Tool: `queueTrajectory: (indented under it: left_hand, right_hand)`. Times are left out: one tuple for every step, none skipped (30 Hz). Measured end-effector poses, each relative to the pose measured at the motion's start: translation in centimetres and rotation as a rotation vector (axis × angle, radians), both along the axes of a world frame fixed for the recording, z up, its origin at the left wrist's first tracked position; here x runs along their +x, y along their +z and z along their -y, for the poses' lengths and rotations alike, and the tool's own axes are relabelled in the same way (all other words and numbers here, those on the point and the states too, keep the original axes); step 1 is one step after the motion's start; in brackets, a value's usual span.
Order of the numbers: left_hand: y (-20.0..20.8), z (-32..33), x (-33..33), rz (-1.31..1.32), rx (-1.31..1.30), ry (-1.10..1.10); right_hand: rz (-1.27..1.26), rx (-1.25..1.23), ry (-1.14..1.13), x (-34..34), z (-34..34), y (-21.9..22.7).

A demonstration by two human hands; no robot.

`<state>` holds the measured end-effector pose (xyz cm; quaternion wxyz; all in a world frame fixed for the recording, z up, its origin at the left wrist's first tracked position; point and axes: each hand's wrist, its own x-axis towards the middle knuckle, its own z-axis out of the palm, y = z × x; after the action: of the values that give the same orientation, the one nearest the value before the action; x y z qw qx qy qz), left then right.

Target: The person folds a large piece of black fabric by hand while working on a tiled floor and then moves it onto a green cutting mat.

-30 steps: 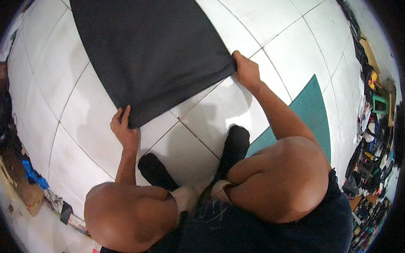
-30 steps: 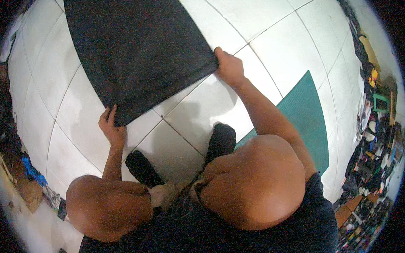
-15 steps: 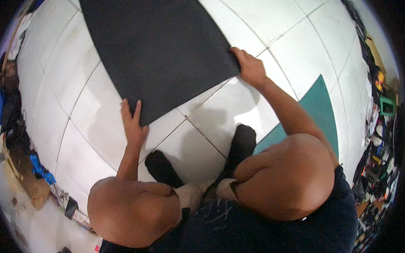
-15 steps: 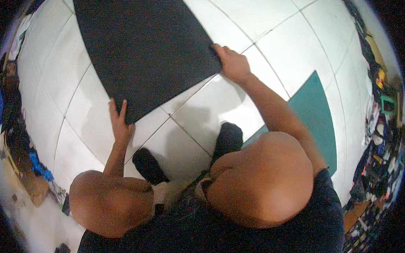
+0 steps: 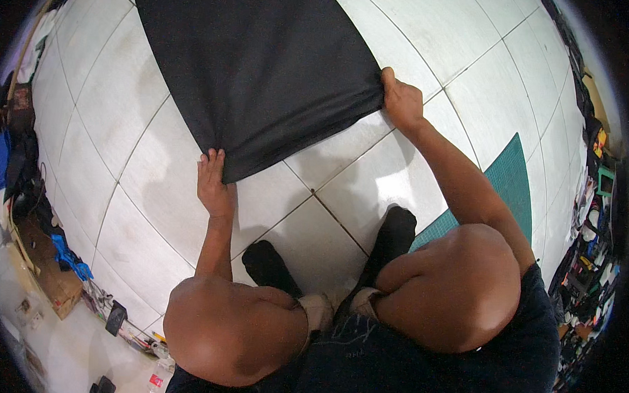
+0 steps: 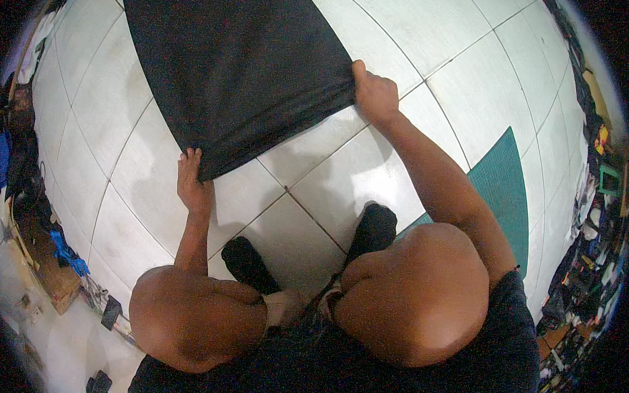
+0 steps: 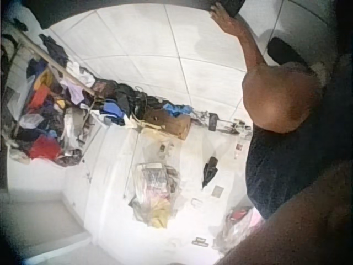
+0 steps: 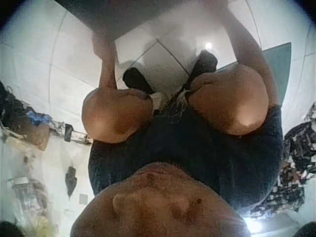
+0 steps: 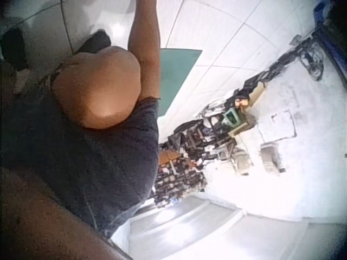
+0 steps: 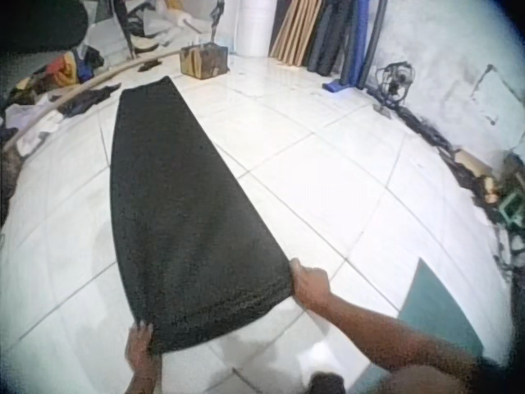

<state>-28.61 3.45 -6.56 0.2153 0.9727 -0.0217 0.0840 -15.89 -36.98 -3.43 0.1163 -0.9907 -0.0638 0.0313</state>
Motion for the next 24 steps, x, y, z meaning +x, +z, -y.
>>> queueTrajectory:
  left_hand:
    - [0.1,0.4,0.3,0.02,-0.004,-0.012]
    - [0.4,0.5,0.4,0.024,-0.012,-0.016]
    - [0.9,0.4,0.2,-0.005,0.005,-0.032]
    - [1.5,0.7,0.1,-0.026,0.017,-0.047]
    - [1.7,0.8,-0.4,-0.011,0.004,-0.054]
    - [2.0,0.9,-1.3,-0.039,-0.002,-0.059]
    - [2.5,1.1,-2.3,-0.075,0.0,-0.059]
    - [2.7,1.5,-2.8,-0.07,-0.004,-0.061]
    - [2.8,1.9,-3.2,-0.096,-0.034,-0.049]
    - [3.3,1.9,-3.3,-0.119,-0.056,-0.044]
    - [3.3,1.7,-3.4,-0.113,-0.052,-0.051]
    - [3.1,1.5,-3.5,-0.127,-0.052,-0.054]
    - [2.8,1.3,-3.4,-0.136,-0.056,-0.054]
    - [2.7,1.0,-3.5,-0.125,-0.056,-0.057]
    - [2.7,0.7,-3.5,-0.133,-0.034,-0.067]
    - [2.6,0.1,-3.8,-0.148,-0.003,-0.074]
    - [2.3,-0.1,-3.7,-0.146,0.005,-0.072]
    - [1.9,-0.4,-3.4,-0.082,0.003,-0.103]
    - [1.5,-0.6,-3.4,-0.025,0.003,-0.136]
    - [1.1,-0.9,-3.7,-0.028,0.013,-0.135]
    - [0.8,-1.2,-4.1,-0.023,0.021,-0.117]
    - [1.0,-0.8,-4.1,-0.013,0.021,-0.096]
    - [1.2,-0.3,-4.2,0.036,0.01,-0.085]
    - [1.5,-0.1,-4.1,0.039,0.014,-0.08]
  right_hand:
    - [0.003,-0.008,-0.003,0.3,0.1,0.2]
    - [-0.058,-0.018,0.005,0.5,0.2,0.3]
    - [-0.119,-0.029,0.011,0.5,0.5,0.6]
    - [-0.107,-0.041,0.008,0.3,1.1,0.9]
    - [-0.081,-0.029,0.081,-0.4,1.6,1.2]
    - [-0.056,-0.018,0.154,-1.0,2.2,1.5]
    - [-0.195,-0.044,0.106,-1.8,1.9,2.5]
    - [-0.167,0.005,0.129,-2.6,2.3,2.6]
    - [-0.15,0.045,0.154,-2.7,2.7,2.9]
    - [-0.129,0.093,0.173,-2.9,2.7,3.4]
    - [-0.122,0.096,0.166,-3.1,2.8,4.0]
    - [-0.132,0.143,0.168,-3.4,2.8,4.5]
    - [-0.138,0.185,0.174,-3.4,3.0,5.0]
    - [-0.127,0.184,0.173,-3.5,3.3,5.0]
    - [-0.104,0.178,0.174,-3.6,3.9,4.5]
    - [-0.087,0.182,0.177,-4.0,4.0,3.9]
    - [-0.032,0.165,0.217,-3.8,4.2,3.4]
    - [-0.028,0.173,0.22,-3.3,4.5,3.0]
    - [0.019,0.188,0.262,-3.0,4.5,2.6]
    - [0.066,0.203,0.304,-2.9,4.3,2.2]
    - [0.062,0.185,0.284,-3.5,4.0,1.8]
    - [0.065,0.187,0.29,-3.7,4.0,1.7]
    - [0.08,0.149,0.287,-4.1,3.9,1.5]
    - [0.096,0.111,0.282,-4.3,4.0,1.3]
